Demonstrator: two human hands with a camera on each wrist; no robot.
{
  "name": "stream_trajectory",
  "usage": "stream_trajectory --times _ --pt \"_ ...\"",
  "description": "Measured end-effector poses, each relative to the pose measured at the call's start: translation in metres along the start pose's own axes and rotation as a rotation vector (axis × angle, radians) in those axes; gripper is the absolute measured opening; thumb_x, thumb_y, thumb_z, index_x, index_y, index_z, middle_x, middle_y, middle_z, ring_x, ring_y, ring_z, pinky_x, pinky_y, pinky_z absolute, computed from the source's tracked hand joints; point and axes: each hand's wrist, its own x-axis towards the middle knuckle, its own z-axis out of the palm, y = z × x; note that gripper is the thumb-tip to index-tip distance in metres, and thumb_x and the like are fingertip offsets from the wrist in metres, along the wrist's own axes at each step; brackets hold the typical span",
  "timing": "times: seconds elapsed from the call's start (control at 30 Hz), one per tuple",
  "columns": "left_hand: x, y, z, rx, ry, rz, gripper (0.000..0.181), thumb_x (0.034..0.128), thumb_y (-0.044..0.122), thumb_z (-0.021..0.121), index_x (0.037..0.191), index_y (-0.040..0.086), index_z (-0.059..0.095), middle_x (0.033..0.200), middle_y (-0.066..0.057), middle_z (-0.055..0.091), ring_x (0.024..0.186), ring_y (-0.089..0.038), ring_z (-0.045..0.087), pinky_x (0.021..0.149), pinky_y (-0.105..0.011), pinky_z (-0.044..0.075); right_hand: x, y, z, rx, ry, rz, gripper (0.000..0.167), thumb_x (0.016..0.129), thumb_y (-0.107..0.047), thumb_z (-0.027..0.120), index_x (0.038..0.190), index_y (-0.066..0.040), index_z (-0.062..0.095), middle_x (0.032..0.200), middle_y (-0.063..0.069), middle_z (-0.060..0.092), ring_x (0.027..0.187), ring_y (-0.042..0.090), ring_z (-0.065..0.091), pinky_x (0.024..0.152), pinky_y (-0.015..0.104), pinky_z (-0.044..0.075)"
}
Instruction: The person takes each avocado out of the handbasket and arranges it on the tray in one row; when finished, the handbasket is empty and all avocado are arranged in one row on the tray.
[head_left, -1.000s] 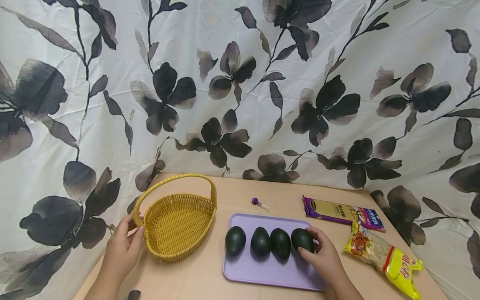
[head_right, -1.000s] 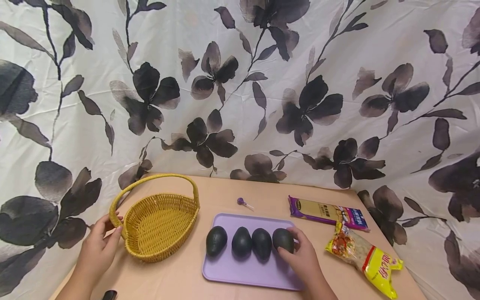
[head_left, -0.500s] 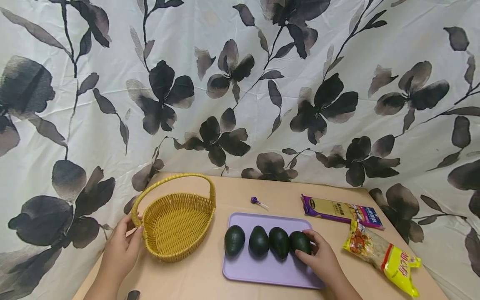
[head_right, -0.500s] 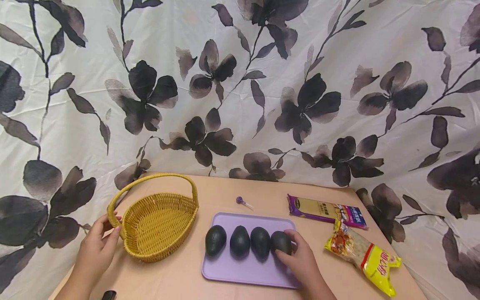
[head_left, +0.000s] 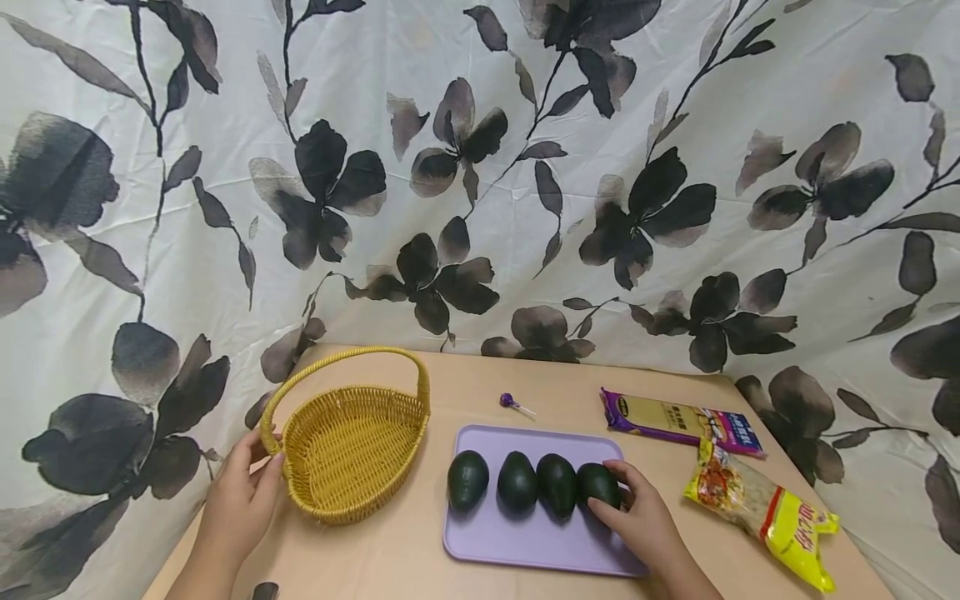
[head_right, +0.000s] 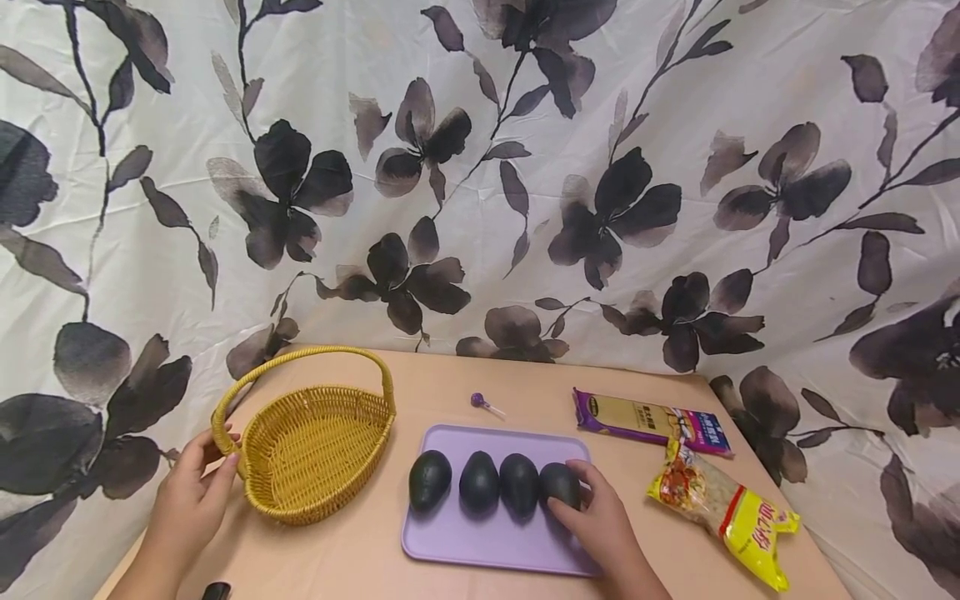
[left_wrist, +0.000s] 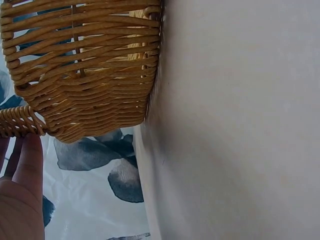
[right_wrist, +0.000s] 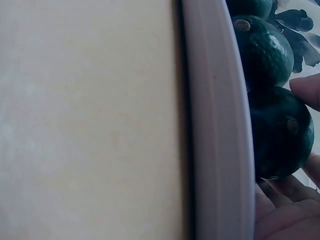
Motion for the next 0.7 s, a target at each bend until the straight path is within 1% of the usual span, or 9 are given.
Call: stream_trajectory --times 0.2,0.33,0.4,0.57,0.6,0.63,0.7 --pt "0.002 -0.002 0.001 -0.011 0.008 0.027 0.045 0.1061 0.012 0.055 0.147 -0.003 0.043 0.133 -0.019 0.058 0.118 0.026 0.034 0.094 0.007 0.039 0.000 0.001 0.000 0.003 0.007 -0.007 0.068 0.085 -0.024 0.086 0.142 -0.009 0.053 0.142 0.022 0.058 0.124 0.041 0.063 0.106 0.049 0.057" --pt "0.003 -0.003 0.001 -0.017 0.014 0.042 0.045 0.1050 0.010 0.057 0.146 -0.003 0.043 0.133 -0.019 0.058 0.118 0.025 0.036 0.094 0.006 0.040 -0.002 -0.001 0.000 0.025 0.016 -0.033 0.065 0.086 -0.020 0.085 0.141 -0.006 0.054 0.141 0.022 0.058 0.126 0.041 0.062 0.104 0.045 0.058" --pt "0.003 -0.004 0.002 -0.022 0.016 0.041 0.045 0.1047 0.009 0.057 0.146 -0.004 0.043 0.133 -0.019 0.058 0.118 0.024 0.036 0.094 0.005 0.041 -0.002 -0.003 -0.001 0.040 0.015 -0.048 0.063 0.087 -0.018 0.084 0.141 -0.004 0.054 0.142 0.022 0.058 0.127 0.040 0.061 0.103 0.044 0.059" --pt "0.005 -0.003 0.002 -0.017 0.017 0.022 0.045 0.1053 0.010 0.056 0.146 -0.004 0.043 0.133 -0.019 0.058 0.118 0.025 0.036 0.094 0.005 0.042 -0.002 -0.008 -0.004 0.065 0.020 -0.076 0.059 0.090 -0.016 0.081 0.141 -0.002 0.054 0.143 0.023 0.057 0.128 0.039 0.060 0.110 0.046 0.053" --pt "0.005 -0.003 0.002 -0.013 0.016 0.018 0.045 0.1054 0.011 0.056 0.146 -0.004 0.044 0.133 -0.018 0.058 0.118 0.023 0.037 0.094 0.005 0.042 -0.002 -0.009 -0.005 0.069 0.022 -0.081 0.058 0.090 -0.015 0.080 0.140 -0.002 0.054 0.143 0.023 0.057 0.128 0.039 0.060 0.111 0.046 0.052" --pt "0.005 -0.003 0.002 -0.010 0.018 0.014 0.045 0.1051 0.010 0.057 0.146 -0.004 0.044 0.132 -0.019 0.058 0.120 0.018 0.043 0.094 0.005 0.042 -0.003 -0.009 -0.005 0.074 0.025 -0.086 0.057 0.090 -0.014 0.080 0.140 -0.002 0.054 0.142 0.023 0.057 0.128 0.039 0.060 0.112 0.045 0.051" --pt "0.005 -0.002 0.001 -0.003 0.020 0.006 0.046 0.1046 0.010 0.057 0.146 -0.004 0.043 0.132 -0.020 0.057 0.124 0.001 0.053 0.094 0.005 0.042 -0.003 -0.011 -0.005 0.084 0.032 -0.095 0.054 0.091 -0.012 0.079 0.138 -0.002 0.055 0.142 0.024 0.058 0.129 0.039 0.060 0.112 0.043 0.052"
